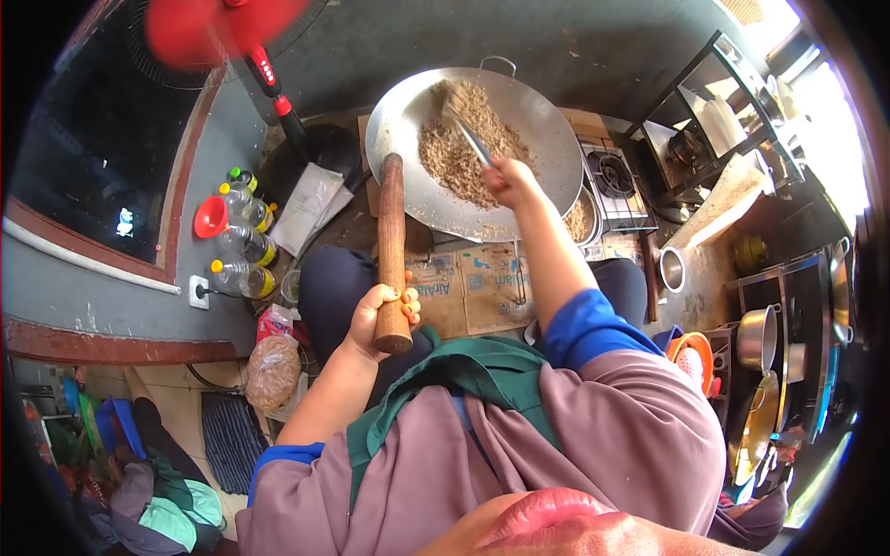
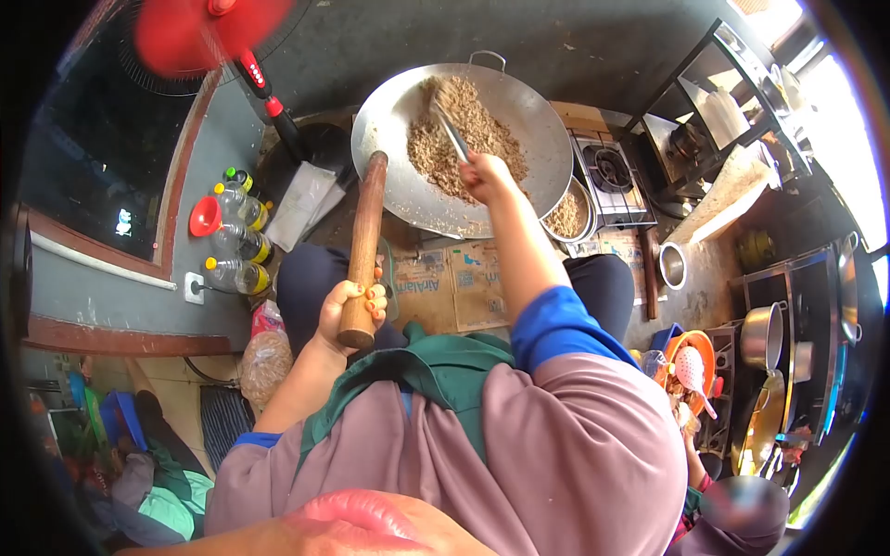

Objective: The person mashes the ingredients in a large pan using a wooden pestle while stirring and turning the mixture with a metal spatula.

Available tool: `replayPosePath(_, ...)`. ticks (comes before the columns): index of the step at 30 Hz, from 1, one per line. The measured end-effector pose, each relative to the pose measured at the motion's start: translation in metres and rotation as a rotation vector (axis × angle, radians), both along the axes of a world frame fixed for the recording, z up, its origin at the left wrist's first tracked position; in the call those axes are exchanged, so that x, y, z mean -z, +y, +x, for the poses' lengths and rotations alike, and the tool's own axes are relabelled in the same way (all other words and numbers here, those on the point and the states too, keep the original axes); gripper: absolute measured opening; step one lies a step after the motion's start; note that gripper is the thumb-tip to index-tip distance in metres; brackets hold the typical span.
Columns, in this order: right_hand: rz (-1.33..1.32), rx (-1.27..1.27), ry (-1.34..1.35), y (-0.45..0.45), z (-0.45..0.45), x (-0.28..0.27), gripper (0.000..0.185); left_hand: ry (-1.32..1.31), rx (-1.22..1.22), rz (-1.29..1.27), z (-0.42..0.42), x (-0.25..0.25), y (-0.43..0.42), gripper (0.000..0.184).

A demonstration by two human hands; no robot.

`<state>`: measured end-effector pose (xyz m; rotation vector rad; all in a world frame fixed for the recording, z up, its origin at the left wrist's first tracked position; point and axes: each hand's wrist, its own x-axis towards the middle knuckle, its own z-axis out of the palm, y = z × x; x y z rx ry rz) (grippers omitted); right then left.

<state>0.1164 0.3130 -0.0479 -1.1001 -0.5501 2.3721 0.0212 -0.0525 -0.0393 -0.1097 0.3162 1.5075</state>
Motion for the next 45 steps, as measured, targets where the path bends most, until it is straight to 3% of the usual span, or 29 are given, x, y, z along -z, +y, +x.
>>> replayPosePath(3,0.324,-0.311,-0.227,-0.012,0.089,-0.014,0.017,-0.046,-0.006,0.032,-0.002,0.001,-0.004,0.039)
replayPosePath(4,0.374,-0.35,-0.328,-0.033,0.116,-0.049,0.016,-0.048,-0.013,0.035,-0.002,0.001,-0.007,0.039)
replayPosePath(7,0.582,-0.652,-0.494,-0.046,0.177,-0.085,0.04,-0.033,-0.022,0.046,-0.005,-0.001,-0.012,0.04)
replayPosePath(9,0.579,-0.781,-0.593,-0.048,0.18,-0.095,0.04,-0.022,-0.022,0.064,-0.008,-0.002,-0.012,0.041)
replayPosePath(12,0.78,-0.92,-0.639,-0.039,0.139,-0.078,0.042,0.003,-0.027,0.056,-0.01,-0.002,-0.016,0.043)
replayPosePath(16,0.882,-0.775,-0.716,-0.027,0.032,-0.05,0.031,0.094,-0.026,0.068,-0.008,-0.003,-0.015,0.044)
replayPosePath(18,0.781,-0.634,-0.623,-0.005,-0.009,-0.025,0.025,0.117,-0.029,0.063,-0.007,-0.005,-0.014,0.045)
replayPosePath(24,0.058,0.032,-0.116,0.02,-0.012,-0.004,0.015,0.025,-0.025,0.006,-0.003,-0.002,-0.01,0.043)
replayPosePath(27,0.511,-0.314,-0.328,-0.003,0.07,-0.026,0.022,-0.017,-0.003,0.027,-0.007,-0.004,-0.009,0.041)
replayPosePath(29,0.728,-0.511,-0.697,-0.018,0.13,-0.076,0.037,-0.044,0.01,0.025,-0.005,-0.003,-0.011,0.04)
replayPosePath(32,0.912,-0.854,-0.94,-0.029,0.192,-0.162,0.03,-0.028,0.024,0.008,-0.009,-0.003,-0.009,0.04)
replayPosePath(35,1.005,-0.98,-1.126,-0.012,0.218,-0.189,0.028,-0.03,0.03,0.012,-0.01,-0.004,-0.005,0.04)
replayPosePath(38,1.212,-1.035,-1.428,0.002,0.184,-0.174,0.02,-0.051,0.038,0.006,-0.01,-0.005,-0.002,0.039)
replayPosePath(40,1.397,-1.097,-1.627,0.023,0.145,-0.125,0.02,-0.065,0.045,-0.01,-0.007,-0.006,-0.001,0.039)
replayPosePath(42,1.229,-0.763,-1.712,0.041,0.114,-0.058,0.024,-0.077,0.057,-0.028,-0.006,-0.007,0.002,0.039)
replayPosePath(45,1.253,-0.656,-1.554,0.02,0.092,0.008,0.026,-0.099,0.078,-0.033,-0.005,-0.006,0.005,0.039)
